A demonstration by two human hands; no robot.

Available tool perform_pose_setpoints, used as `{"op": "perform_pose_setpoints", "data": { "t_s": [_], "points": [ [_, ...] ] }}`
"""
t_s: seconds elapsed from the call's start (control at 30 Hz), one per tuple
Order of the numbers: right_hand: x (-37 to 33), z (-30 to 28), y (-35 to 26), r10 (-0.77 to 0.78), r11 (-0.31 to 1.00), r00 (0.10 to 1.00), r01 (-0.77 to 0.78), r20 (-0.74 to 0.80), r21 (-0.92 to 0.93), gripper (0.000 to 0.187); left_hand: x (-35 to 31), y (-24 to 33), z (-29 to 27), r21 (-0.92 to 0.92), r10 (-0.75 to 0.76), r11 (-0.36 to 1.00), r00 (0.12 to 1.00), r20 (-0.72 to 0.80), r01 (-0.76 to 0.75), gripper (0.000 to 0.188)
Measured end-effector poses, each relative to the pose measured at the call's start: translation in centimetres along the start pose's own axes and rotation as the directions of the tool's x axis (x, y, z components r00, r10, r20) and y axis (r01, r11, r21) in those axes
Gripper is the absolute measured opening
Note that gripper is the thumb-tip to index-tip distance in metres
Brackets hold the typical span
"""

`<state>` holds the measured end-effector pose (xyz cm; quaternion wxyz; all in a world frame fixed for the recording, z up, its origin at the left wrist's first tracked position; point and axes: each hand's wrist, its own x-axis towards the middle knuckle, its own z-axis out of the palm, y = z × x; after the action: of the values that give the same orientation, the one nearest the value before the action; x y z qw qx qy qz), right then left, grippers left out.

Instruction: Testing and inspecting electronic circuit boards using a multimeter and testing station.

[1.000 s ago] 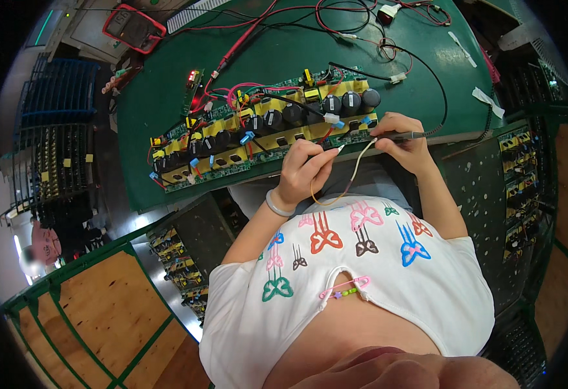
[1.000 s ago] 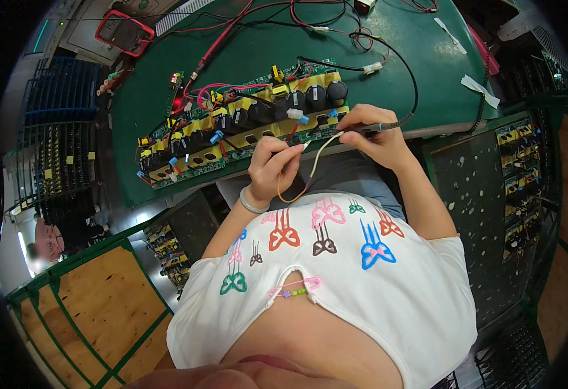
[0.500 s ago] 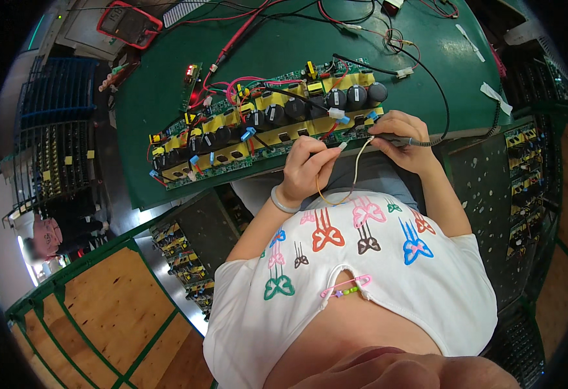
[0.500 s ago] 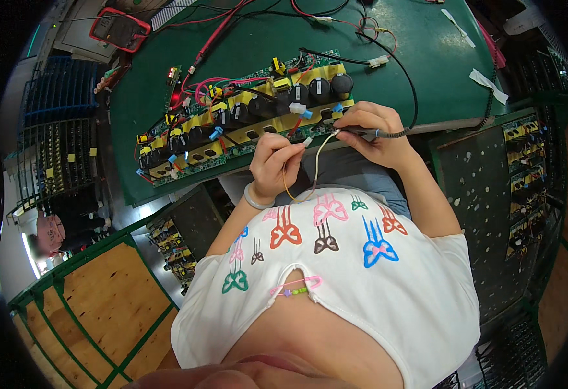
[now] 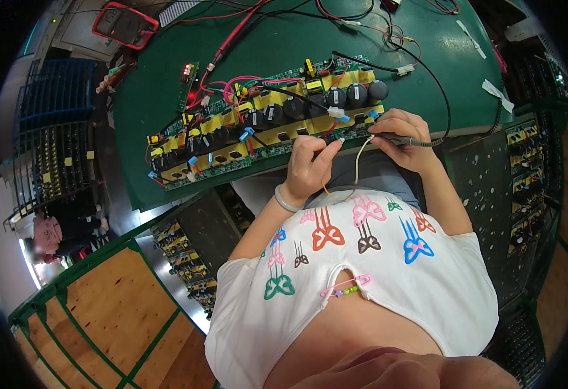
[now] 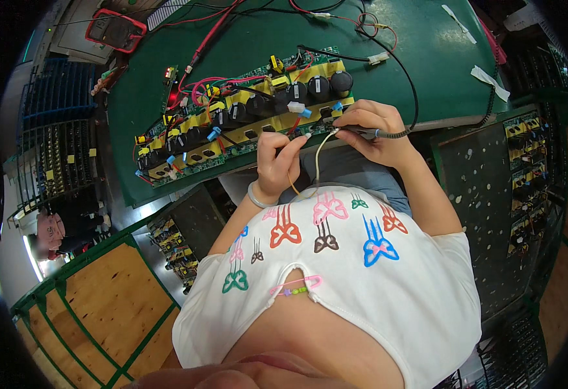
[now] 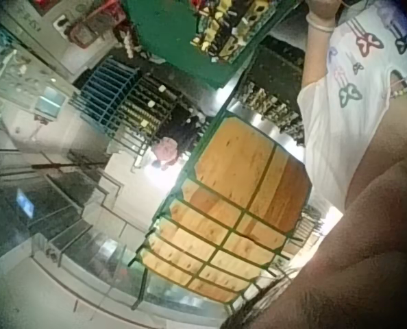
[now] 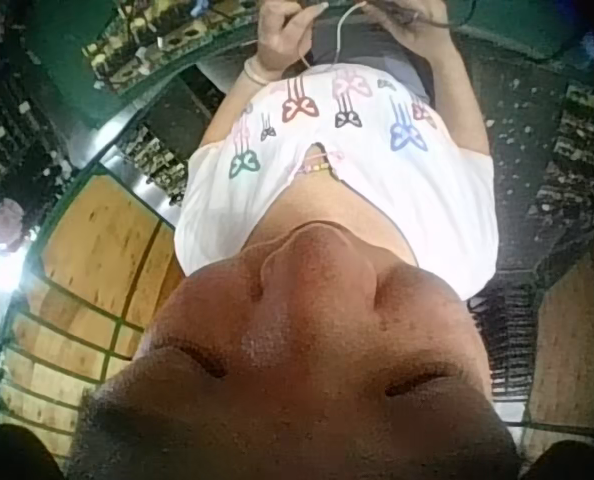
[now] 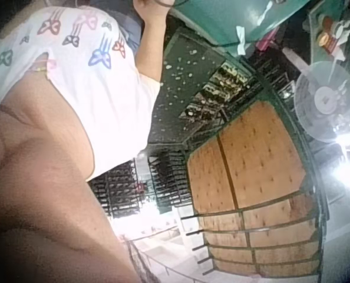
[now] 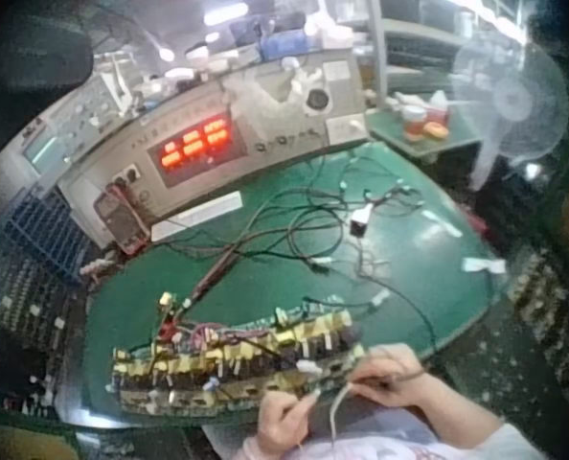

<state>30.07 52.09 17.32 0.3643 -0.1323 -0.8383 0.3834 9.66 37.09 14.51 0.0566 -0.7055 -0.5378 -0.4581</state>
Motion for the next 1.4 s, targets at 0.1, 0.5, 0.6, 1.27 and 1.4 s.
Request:
{"op": "perform_pose_setpoints", "data": {
  "t_s": [0.1,0.5,0.6,1.27,1.4],
  "points": [
    [0.0,0.0,0.0,-0.006,1.000,1.000,0.006,0.005,-0.010,0.023,-0.3,0.0,0.2,0.035,0.018,0.999,1.000,-0.003,-0.018,0.036],
    [0.1,-0.1,-0.1,0.002,1.000,1.000,-0.002,-0.001,0.006,0.022,0.4,0.7,0.3,-0.104,-0.009,0.995,0.998,-0.056,0.003,0.029],
    [0.2,-0.1,-0.2,-0.006,1.000,1.000,0.006,-0.014,0.018,0.022,0.8,1.2,-0.1,-0.307,-0.100,0.948,0.994,-0.044,0.081,0.025],
    [0.0,-0.5,-0.2,0.069,0.992,0.997,-0.067,-0.015,0.110,0.017,0.2,2.0,-3.7,-0.867,-0.577,0.278,0.794,0.193,0.412,0.017],
    [0.1,-0.5,-0.2,0.056,0.993,0.998,-0.054,-0.018,0.109,0.017,0.3,2.3,-3.3,-0.698,-0.603,0.497,0.784,0.150,0.516,0.016]
  ]
}}
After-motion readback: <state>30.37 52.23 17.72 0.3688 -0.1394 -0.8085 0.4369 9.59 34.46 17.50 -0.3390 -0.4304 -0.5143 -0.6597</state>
